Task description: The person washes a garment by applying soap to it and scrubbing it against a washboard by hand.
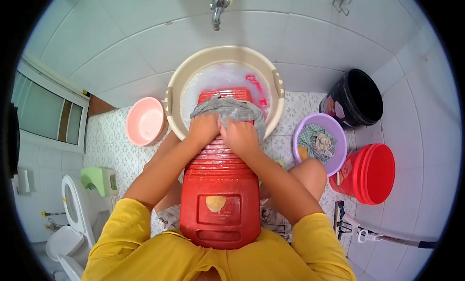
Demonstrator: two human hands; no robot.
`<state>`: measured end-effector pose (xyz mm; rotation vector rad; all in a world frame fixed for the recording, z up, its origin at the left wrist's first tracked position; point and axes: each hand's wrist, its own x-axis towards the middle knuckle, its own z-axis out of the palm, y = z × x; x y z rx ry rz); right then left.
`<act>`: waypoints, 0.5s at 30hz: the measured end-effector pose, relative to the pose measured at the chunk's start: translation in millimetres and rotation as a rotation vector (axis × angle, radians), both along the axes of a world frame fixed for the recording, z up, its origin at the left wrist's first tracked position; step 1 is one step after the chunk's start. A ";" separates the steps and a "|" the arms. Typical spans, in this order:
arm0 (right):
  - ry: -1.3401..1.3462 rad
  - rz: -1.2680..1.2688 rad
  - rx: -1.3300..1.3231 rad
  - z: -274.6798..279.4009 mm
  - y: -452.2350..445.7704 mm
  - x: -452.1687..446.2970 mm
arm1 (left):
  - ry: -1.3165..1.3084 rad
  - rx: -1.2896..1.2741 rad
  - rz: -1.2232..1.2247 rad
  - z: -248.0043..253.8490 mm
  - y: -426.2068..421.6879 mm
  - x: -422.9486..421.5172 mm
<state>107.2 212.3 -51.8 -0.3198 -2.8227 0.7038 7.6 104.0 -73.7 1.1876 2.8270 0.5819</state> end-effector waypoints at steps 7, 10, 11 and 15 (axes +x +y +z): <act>0.138 0.044 -0.116 -6.5 10.9 6.8 | -0.021 0.035 -0.185 19.0 -27.6 23.2; 0.103 0.235 -0.254 1.1 24.5 21.4 | -0.057 0.048 -0.331 45.1 -49.9 44.0; 0.100 0.234 -0.257 -1.5 24.5 21.7 | -0.077 0.039 -0.367 46.4 -51.6 45.6; 0.084 0.029 -0.249 -10.5 15.4 7.3 | 0.011 0.007 -0.032 5.9 -1.0 -0.8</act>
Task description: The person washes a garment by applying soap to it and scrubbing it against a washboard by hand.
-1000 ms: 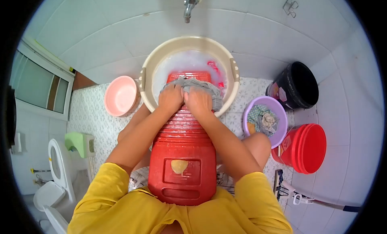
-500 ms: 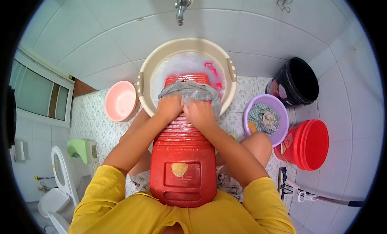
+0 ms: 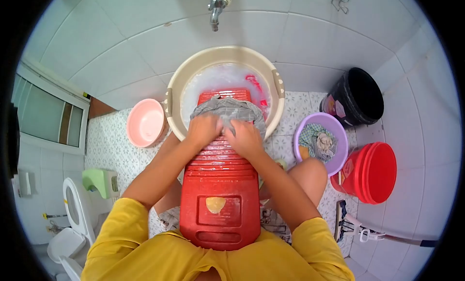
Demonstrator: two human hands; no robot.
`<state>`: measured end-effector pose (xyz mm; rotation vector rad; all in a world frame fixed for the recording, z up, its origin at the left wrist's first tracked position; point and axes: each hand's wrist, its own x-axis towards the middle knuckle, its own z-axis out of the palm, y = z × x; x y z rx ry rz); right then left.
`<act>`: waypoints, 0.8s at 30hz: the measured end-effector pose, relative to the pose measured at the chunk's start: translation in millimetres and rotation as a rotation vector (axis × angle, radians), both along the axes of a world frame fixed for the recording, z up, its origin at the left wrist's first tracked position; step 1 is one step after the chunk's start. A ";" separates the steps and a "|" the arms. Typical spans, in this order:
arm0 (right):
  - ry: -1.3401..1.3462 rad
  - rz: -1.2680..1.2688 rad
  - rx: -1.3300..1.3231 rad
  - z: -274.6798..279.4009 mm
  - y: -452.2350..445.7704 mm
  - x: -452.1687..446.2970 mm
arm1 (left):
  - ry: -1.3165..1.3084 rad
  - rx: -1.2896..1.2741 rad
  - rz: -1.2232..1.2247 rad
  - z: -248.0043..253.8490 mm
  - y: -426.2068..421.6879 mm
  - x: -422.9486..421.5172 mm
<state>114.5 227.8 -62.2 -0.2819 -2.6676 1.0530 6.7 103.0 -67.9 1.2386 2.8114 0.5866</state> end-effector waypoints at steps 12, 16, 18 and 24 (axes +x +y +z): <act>0.022 0.089 0.063 4.8 1.4 6.5 | -0.034 -0.055 -0.222 42.8 -51.4 47.8; -0.023 -0.054 0.115 0.4 -3.5 -0.6 | -0.037 -0.093 0.081 -2.4 -1.9 -2.7; -0.026 -0.072 0.117 2.1 -6.3 -1.7 | -0.017 -0.092 0.154 -15.1 14.1 -22.3; -0.007 -0.032 0.057 -3.0 -0.4 0.1 | -0.121 0.040 -0.098 13.4 -32.3 17.9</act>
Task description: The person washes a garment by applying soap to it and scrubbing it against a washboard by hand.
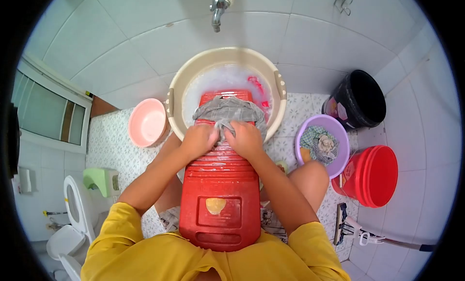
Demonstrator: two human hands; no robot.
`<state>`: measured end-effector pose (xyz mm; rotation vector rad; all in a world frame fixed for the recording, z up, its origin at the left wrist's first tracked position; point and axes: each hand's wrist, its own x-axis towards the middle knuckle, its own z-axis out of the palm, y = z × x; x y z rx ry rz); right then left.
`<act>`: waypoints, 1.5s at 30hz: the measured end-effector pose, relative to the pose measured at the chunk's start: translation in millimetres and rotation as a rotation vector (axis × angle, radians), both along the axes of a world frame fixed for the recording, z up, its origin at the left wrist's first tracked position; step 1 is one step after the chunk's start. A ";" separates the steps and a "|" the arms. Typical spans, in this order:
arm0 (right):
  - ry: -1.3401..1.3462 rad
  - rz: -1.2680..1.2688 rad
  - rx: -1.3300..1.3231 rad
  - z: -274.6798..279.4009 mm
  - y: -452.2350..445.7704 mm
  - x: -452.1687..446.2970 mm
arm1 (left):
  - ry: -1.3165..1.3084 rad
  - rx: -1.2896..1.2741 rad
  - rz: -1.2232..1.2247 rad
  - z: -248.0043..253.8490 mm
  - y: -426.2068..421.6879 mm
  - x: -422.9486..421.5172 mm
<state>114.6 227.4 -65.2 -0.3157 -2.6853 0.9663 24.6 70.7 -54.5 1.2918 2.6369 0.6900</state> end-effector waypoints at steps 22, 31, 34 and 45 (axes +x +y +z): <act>0.120 0.090 -0.129 1.0 3.5 3.0 | 0.206 -0.060 0.019 7.5 3.2 25.3; 0.017 -0.044 0.003 4.0 2.1 -0.7 | 0.149 -0.074 0.025 3.4 19.4 0.8; 0.044 0.113 -0.073 2.5 6.0 3.7 | 0.092 -0.097 -0.088 33.8 -13.7 36.3; -0.031 -0.044 0.008 8.1 1.0 -0.4 | 0.127 -0.033 0.240 -16.6 36.2 -26.4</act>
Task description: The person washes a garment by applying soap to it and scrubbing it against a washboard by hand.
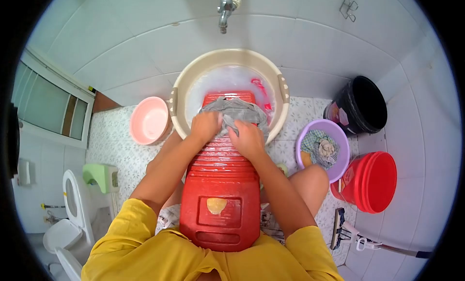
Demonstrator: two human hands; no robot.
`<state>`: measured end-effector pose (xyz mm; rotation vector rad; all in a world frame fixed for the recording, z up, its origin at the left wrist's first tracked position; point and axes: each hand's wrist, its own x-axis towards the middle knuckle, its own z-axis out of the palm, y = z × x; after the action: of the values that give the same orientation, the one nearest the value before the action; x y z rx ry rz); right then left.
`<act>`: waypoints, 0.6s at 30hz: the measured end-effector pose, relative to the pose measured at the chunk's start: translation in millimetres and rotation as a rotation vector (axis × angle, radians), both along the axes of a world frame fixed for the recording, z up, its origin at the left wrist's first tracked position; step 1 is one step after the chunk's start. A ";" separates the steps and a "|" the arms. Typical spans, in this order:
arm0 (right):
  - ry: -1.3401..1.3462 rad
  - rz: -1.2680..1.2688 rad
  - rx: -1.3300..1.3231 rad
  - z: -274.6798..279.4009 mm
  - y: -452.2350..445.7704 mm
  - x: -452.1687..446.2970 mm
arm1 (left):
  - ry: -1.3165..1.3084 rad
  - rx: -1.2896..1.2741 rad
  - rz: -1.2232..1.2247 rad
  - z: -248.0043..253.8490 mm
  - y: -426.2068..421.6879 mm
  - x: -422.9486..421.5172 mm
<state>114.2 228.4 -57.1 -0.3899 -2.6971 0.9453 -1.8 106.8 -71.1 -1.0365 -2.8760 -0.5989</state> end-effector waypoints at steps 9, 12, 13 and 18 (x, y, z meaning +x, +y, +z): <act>0.201 0.149 -0.094 -8.4 4.2 2.3 | 0.023 -0.066 -0.271 32.6 -34.4 54.0; 0.096 0.033 -0.068 -7.2 1.6 -1.8 | 0.089 -0.058 -0.122 -2.3 -1.2 1.8; -0.031 -0.041 -0.037 -5.9 1.6 -3.5 | 0.090 -0.054 -0.122 -4.2 5.7 -2.8; 0.029 -0.023 -0.036 -4.6 1.2 -2.4 | -0.070 -0.069 -0.136 7.9 -6.8 14.0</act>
<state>111.8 229.7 -61.8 -0.4100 -2.6472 0.9866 12.2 100.0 -63.1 -1.2535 -2.9232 -0.5568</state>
